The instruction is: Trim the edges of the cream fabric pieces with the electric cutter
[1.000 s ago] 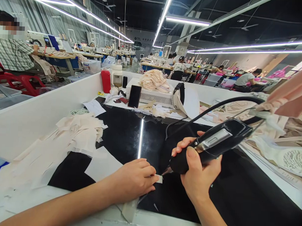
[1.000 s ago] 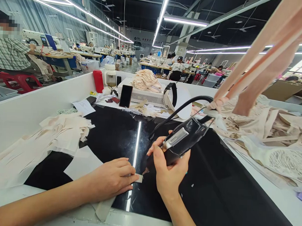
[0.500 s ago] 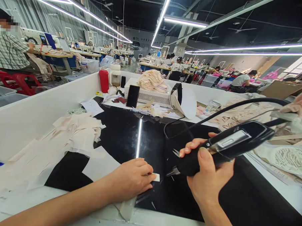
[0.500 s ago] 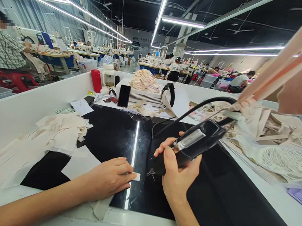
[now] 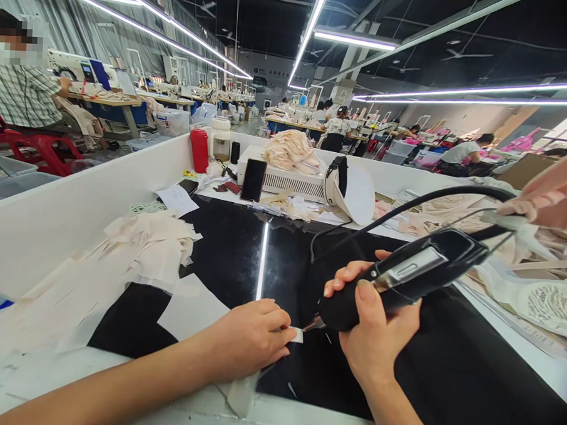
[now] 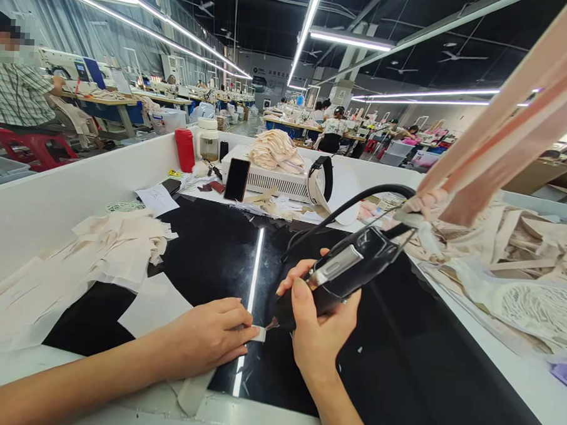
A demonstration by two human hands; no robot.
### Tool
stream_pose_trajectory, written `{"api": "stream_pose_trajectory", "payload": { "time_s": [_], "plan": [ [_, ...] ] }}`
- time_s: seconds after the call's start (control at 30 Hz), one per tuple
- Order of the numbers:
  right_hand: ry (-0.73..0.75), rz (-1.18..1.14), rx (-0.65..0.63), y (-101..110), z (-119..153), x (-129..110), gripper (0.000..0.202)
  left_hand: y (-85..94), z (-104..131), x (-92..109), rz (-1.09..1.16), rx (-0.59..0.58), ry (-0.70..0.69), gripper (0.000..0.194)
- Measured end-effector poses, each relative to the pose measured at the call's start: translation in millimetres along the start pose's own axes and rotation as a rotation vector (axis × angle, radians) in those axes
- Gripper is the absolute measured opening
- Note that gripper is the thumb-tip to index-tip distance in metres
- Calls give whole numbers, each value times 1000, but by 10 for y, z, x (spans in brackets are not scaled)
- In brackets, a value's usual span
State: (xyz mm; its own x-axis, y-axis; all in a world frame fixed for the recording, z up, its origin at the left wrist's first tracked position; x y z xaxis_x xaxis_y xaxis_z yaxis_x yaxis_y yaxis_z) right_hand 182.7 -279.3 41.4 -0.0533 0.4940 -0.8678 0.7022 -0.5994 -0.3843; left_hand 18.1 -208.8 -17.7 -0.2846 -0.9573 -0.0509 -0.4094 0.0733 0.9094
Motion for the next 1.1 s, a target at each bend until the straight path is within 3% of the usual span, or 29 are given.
{"api": "stream_pose_trajectory", "payload": {
  "time_s": [0.4,0.67,0.93,1.1],
  "plan": [
    [-3,3,22,8,13,-56,39,11,13,-18,2,15,-8,21],
    [-9,16,-37,-2,79,-36,37,34,-4,-23,32,19,0,21],
    [15,-20,41,-17,-4,-39,41,6,17,-34,8,24,-7,21],
    [11,14,2,-11,-12,16,41,7,6,-29,25,5,18,16]
  ]
}}
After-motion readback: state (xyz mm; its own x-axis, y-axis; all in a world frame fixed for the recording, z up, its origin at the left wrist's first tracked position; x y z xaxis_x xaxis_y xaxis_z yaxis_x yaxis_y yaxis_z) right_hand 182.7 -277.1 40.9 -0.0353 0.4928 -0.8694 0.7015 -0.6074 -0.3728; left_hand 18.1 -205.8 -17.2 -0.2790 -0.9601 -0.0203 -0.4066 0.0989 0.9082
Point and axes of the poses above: each hand's wrist, its own z-axis away from the middle knuckle, its own y-axis out of the back of the hand, x = y × z, the point moved 2 cm from there along -z, towards the middle knuckle, and after that the axes turned 15 degrees about -y, right-handed, at the moved point
